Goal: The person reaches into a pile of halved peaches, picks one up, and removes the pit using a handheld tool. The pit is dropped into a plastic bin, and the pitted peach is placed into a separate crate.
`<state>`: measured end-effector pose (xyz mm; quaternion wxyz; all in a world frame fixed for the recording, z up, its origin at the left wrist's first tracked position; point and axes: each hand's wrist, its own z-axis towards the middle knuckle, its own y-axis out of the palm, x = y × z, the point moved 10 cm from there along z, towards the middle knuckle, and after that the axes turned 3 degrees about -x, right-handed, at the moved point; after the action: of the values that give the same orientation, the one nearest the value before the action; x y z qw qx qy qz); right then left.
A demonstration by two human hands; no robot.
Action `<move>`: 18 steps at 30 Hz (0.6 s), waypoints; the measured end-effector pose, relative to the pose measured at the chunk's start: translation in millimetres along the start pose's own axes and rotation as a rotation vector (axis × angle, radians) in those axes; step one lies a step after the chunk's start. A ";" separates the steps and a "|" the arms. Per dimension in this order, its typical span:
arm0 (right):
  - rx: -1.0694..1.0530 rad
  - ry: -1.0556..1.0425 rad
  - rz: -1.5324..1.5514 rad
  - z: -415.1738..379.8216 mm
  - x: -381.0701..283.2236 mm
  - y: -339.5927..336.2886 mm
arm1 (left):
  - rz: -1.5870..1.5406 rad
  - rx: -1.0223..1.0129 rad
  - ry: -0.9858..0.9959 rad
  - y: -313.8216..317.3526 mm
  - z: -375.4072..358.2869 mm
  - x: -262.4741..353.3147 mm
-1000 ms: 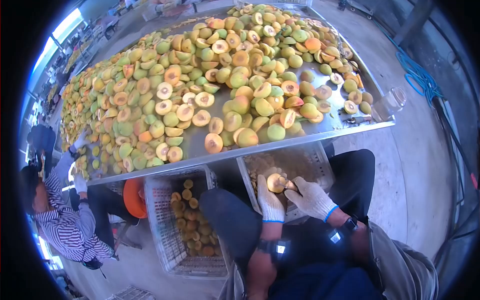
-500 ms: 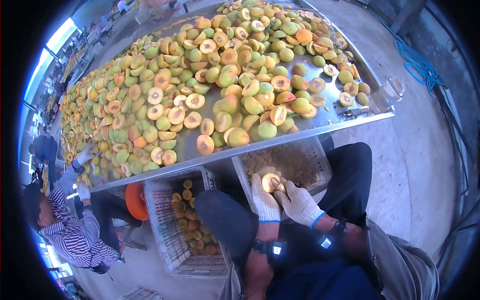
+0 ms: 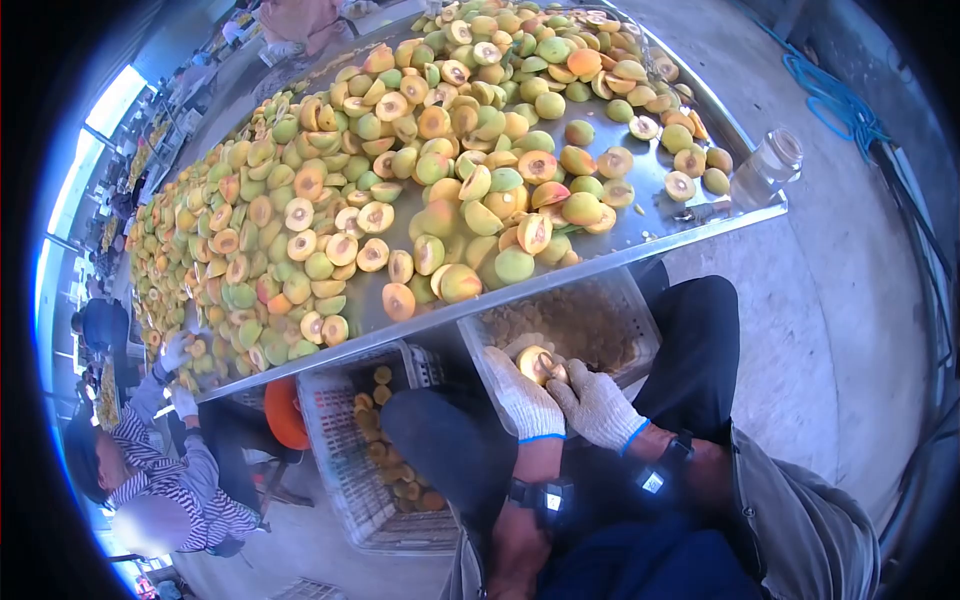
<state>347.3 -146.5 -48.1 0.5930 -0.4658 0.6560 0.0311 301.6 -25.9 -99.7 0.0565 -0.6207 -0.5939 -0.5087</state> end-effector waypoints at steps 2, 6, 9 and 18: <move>-0.039 0.005 -0.026 0.7 1.3 0.2 | 0.042 -0.028 -0.017 -1.8 2.3 -5.3; -0.067 0.008 -0.011 0.5 5.2 -2.0 | 0.129 0.007 0.050 6.3 -5.0 5.3; -0.108 0.017 0.002 -0.5 12.8 1.0 | 0.241 0.017 -0.076 13.3 -12.7 2.5; -0.140 -0.019 0.187 -2.1 21.9 -7.3 | 0.436 -0.034 0.018 29.5 -5.7 1.2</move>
<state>353.5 -164.5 -61.4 0.5597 -0.4426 0.6872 0.1365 321.5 -37.4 -80.4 0.1601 -0.7305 -0.4366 -0.5000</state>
